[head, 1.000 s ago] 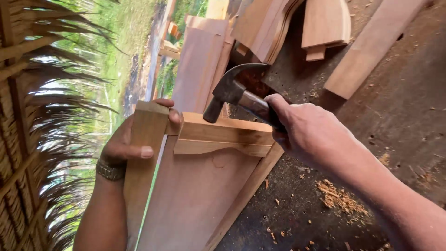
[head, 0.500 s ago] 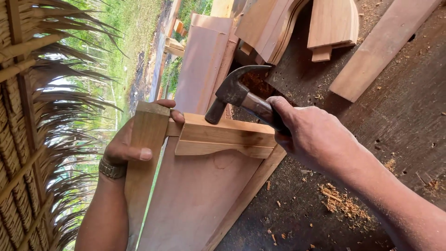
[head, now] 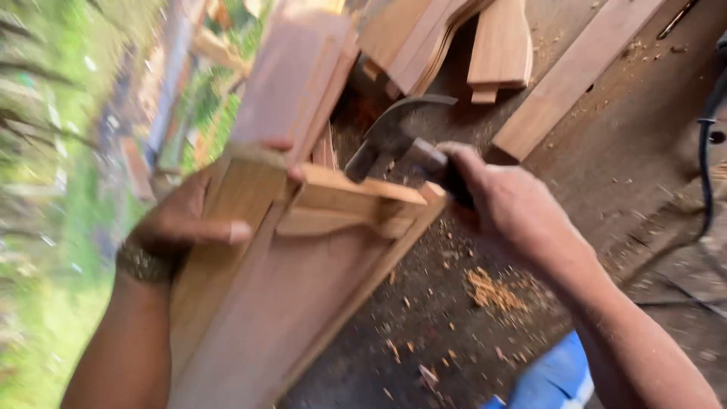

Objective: The person assembles a wooden cabinet door on a workbench. They fit a raised panel into the frame rails, tap the joints with a hammer to seat the pieces, reposition the door, and handle a power router and other wood pieces while checking the fit of the frame.

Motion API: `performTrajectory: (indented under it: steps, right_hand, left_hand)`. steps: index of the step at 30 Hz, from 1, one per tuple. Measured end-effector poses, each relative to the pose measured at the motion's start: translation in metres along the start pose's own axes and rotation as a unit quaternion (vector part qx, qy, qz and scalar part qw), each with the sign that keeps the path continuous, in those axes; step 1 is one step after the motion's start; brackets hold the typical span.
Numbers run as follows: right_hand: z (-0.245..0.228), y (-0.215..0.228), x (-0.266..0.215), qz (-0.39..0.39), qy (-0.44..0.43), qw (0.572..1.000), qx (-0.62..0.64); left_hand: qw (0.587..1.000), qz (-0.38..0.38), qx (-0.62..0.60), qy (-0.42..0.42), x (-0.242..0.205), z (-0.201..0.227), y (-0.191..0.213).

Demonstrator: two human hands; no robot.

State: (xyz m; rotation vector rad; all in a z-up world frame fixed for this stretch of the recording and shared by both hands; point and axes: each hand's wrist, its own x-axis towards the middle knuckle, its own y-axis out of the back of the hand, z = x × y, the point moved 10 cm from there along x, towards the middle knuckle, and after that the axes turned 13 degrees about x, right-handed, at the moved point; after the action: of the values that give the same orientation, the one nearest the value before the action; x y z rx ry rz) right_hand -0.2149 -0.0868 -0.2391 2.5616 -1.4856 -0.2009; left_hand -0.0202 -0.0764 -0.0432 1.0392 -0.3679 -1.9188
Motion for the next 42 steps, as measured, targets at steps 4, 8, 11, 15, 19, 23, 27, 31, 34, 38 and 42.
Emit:
performTrajectory:
  steps: [4,8,11,15,19,23,27,31,34,38,42]
  right_hand:
    - [-0.003,0.032,-0.017,0.065,0.032,0.996,-0.05]
    - [0.022,0.059,-0.036,0.1,-0.036,0.982,-0.158]
    - [0.035,0.081,-0.046,0.118,-0.07,0.975,-0.177]
    - [0.043,0.098,-0.05,0.135,-0.014,0.975,-0.178]
    - [0.063,0.1,-0.055,0.142,-0.012,0.96,-0.243]
    - [0.09,0.093,-0.055,0.143,-0.015,0.957,-0.253]
    - [0.112,0.093,-0.061,0.155,-0.044,0.952,-0.26]
    - [0.112,0.088,-0.061,0.137,0.012,0.935,-0.327]
    - [0.099,0.086,-0.072,0.114,0.007,0.94,-0.32]
    - [0.056,0.076,-0.092,0.12,-0.013,0.96,-0.251]
    - [0.121,0.033,-0.133,0.0,-0.289,0.94,0.179]
  left_hand:
    - [0.998,-0.035,-0.034,-0.039,0.004,-0.009,-0.008]
    - [0.995,-0.053,0.009,-0.088,-0.001,0.01,-0.023]
    - [0.996,-0.049,0.034,-0.07,0.004,0.009,-0.037]
    - [0.993,-0.086,0.059,-0.057,0.01,0.002,-0.073]
    - [0.994,-0.084,0.049,-0.04,-0.009,0.034,-0.112]
    - [0.988,-0.025,0.13,-0.079,-0.012,0.054,-0.16]
    - [0.962,-0.047,0.255,-0.081,-0.031,0.089,-0.192]
    - [0.949,-0.078,0.298,-0.066,-0.029,0.066,-0.288]
    - [0.939,0.154,0.282,-0.124,-0.025,0.073,-0.322]
    - [0.941,0.185,0.265,-0.098,-0.039,0.089,-0.307]
    - [0.929,0.181,0.311,-0.089,-0.022,0.078,-0.358]
